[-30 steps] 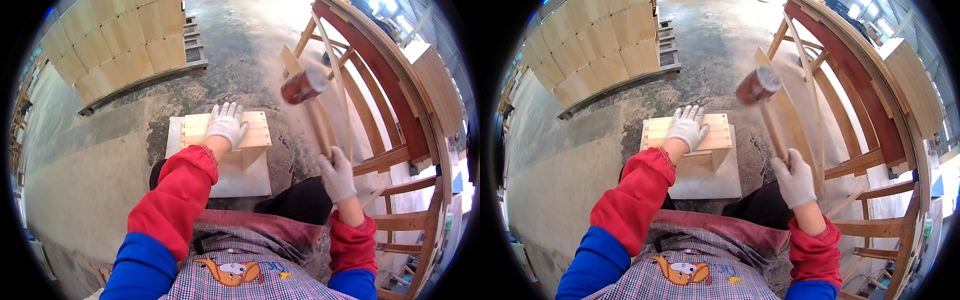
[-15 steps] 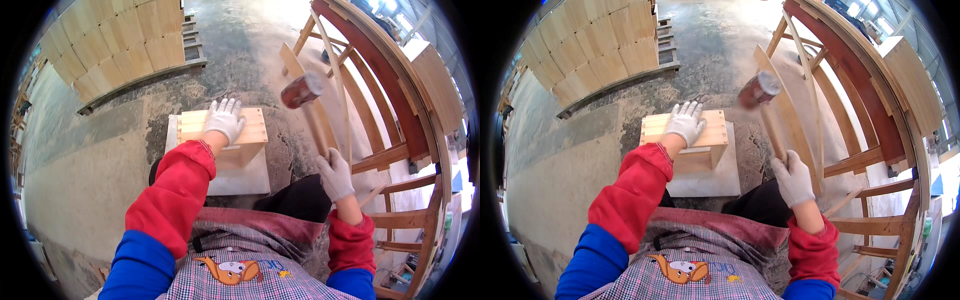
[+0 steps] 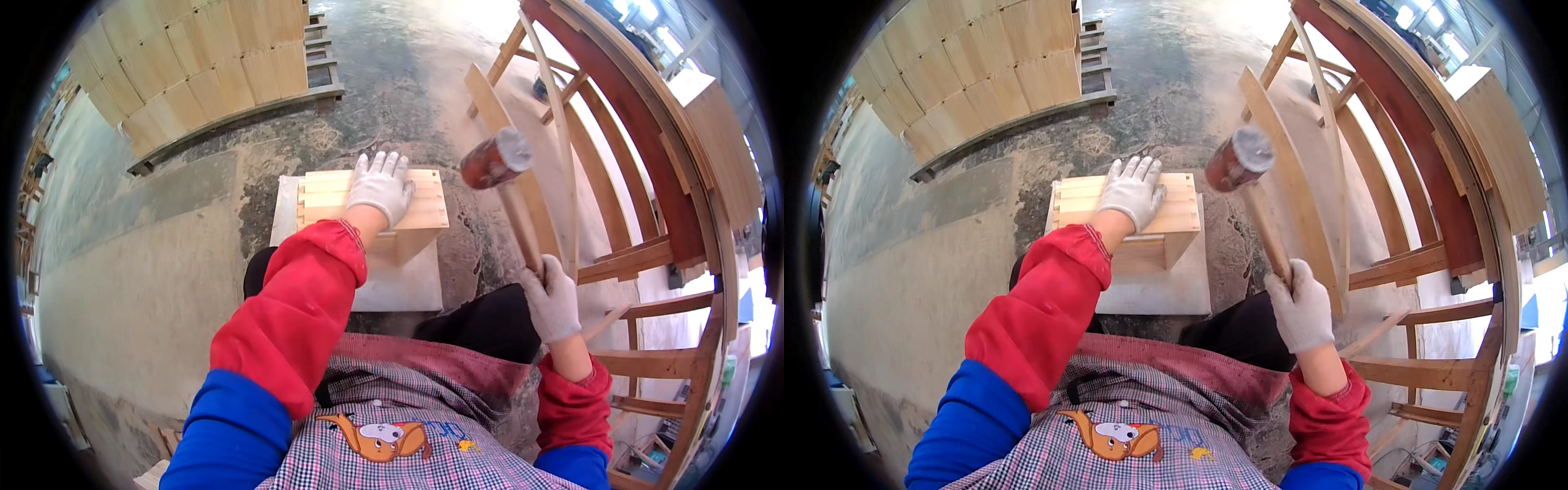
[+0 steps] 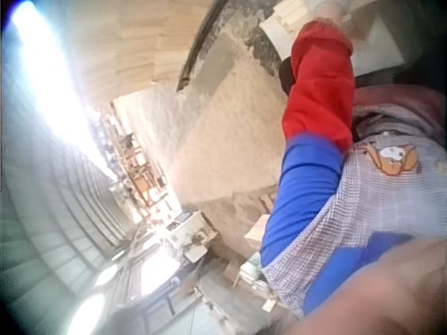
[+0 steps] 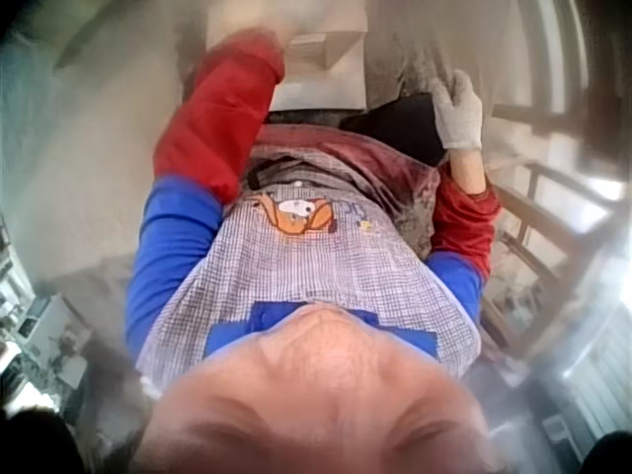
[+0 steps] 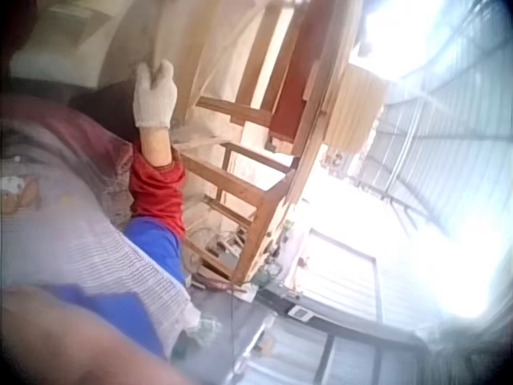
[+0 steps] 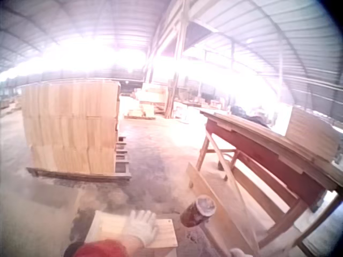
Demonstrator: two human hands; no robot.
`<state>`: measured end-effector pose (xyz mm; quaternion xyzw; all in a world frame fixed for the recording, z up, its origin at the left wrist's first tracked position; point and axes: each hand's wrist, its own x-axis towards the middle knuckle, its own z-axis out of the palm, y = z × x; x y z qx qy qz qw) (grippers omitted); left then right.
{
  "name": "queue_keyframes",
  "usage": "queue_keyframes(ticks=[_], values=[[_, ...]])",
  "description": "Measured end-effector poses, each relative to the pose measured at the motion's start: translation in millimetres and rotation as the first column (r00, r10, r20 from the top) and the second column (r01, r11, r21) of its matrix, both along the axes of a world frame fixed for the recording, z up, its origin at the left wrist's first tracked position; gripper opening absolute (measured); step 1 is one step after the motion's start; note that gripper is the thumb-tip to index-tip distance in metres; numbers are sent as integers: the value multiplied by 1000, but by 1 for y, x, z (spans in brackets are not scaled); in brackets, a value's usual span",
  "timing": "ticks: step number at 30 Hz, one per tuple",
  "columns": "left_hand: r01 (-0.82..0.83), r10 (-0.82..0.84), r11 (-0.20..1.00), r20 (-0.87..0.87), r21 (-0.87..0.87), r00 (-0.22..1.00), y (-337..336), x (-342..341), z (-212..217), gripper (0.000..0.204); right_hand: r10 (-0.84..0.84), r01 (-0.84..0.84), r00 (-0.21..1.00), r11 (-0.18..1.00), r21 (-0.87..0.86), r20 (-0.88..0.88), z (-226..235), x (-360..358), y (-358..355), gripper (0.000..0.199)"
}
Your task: The person assembles a small wooden box by fitting pieces together and tapping them with a mallet. They then use a hammer to drive nails into the box, occasionally wiping the surface with a cloth.
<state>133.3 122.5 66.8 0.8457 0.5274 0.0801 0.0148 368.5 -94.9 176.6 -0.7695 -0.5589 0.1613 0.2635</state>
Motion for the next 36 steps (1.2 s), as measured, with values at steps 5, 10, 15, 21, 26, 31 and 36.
queue_keyframes(ticks=[5,10,15,21,26,31,36], values=[[1,0,1000,13,-20,1000,3,3,2,58,-4,104,948,949,297,-319,6,-29,-10,19],[6,-8,999,40,42,999,4,4,-1,57,94,-69,981,986,-151,168,-60,-4,-6,23],[15,-16,1000,33,27,999,6,7,-1,57,12,14,985,990,143,-174,-2,7,23,22],[19,-31,996,130,88,991,10,8,-8,57,24,-17,999,964,267,-22,-32,-25,15,18],[47,-58,996,159,71,986,19,3,-16,57,47,-38,989,997,-68,142,-38,-4,34,32],[46,-62,995,191,87,980,16,8,-13,55,39,-20,996,974,227,-83,10,-19,38,21],[66,-90,990,200,123,976,19,12,-17,55,27,-39,999,930,366,40,-60,-26,32,21]])
